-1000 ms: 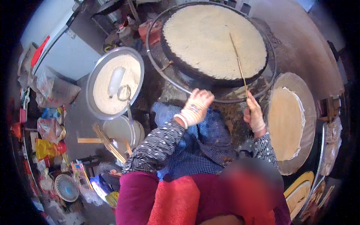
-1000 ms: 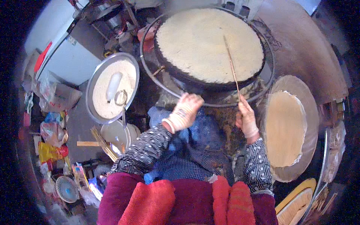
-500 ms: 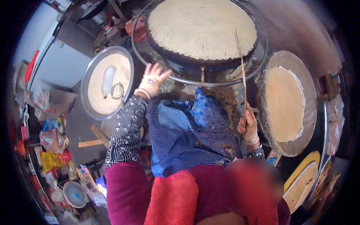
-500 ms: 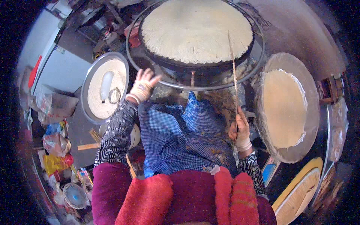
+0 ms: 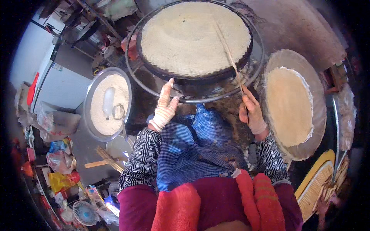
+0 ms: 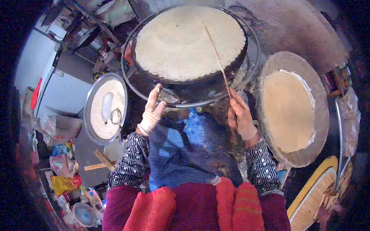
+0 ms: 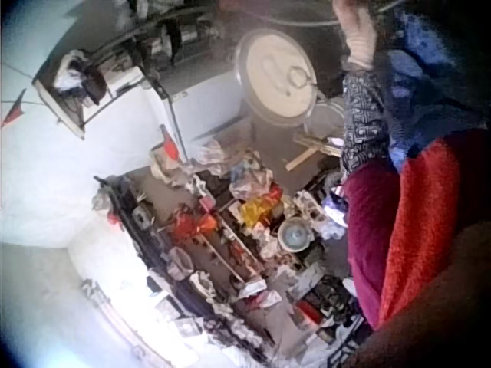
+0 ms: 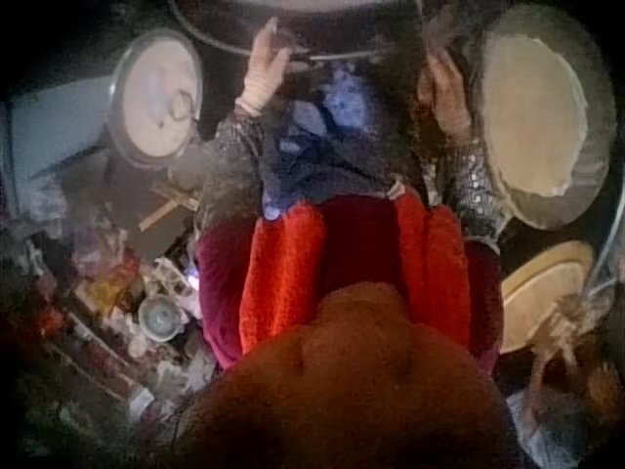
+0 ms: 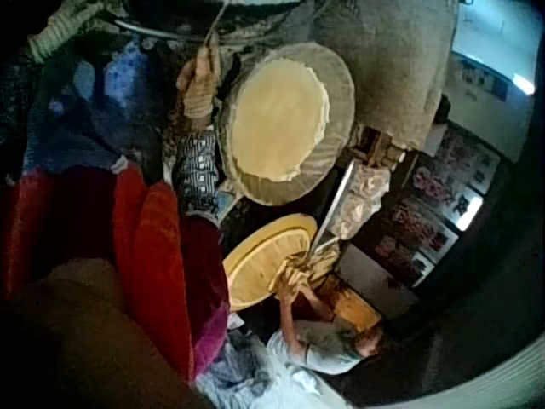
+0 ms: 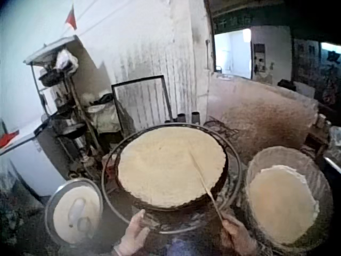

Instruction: The person spreads batter on a large round griddle with a wooden tool, flips the thin cooked sheet using a scraper and their hands, and removes it to a side table.

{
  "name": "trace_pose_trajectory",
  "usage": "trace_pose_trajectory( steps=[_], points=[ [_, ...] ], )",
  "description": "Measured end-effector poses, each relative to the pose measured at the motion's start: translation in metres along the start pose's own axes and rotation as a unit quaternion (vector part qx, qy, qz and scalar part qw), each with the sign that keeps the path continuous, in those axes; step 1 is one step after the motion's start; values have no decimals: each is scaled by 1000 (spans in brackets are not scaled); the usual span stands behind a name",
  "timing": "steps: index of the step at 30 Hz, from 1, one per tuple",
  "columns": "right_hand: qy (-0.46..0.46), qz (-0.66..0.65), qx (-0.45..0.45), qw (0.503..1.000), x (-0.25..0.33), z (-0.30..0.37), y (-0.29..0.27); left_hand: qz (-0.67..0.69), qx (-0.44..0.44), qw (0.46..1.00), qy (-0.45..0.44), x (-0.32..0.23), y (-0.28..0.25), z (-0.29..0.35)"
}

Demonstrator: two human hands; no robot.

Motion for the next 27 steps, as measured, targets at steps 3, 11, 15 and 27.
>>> trace_pose_trajectory(
  steps=[3, 11, 15, 27],
  points=[
    [3, 11, 27, 1000, -4, -18, 27, 107, -9, 994, 23, -41, -6, -17],
    [-12, -23, 6, 1000, -9, -40, 95, -530, -16, 844, 83, 13, 25, -88],
    [-129, 264, -38, 955, -19, -86, 40, -620, 181, 756, 102, -3, 57, -78],
    [-127, 738, -69, 659, 11, -138, -31, -473, 121, 872, 32, 60, 6, 0]
  ],
)
Point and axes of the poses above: each hand's wrist, its own z-axis away from the middle knuckle, its own y-axis out of the palm, x = y × z, the point moved 9 cm from there along -z, towards the middle knuckle, and after that the axes turned 6 degrees about -x, right-handed, at the moved point
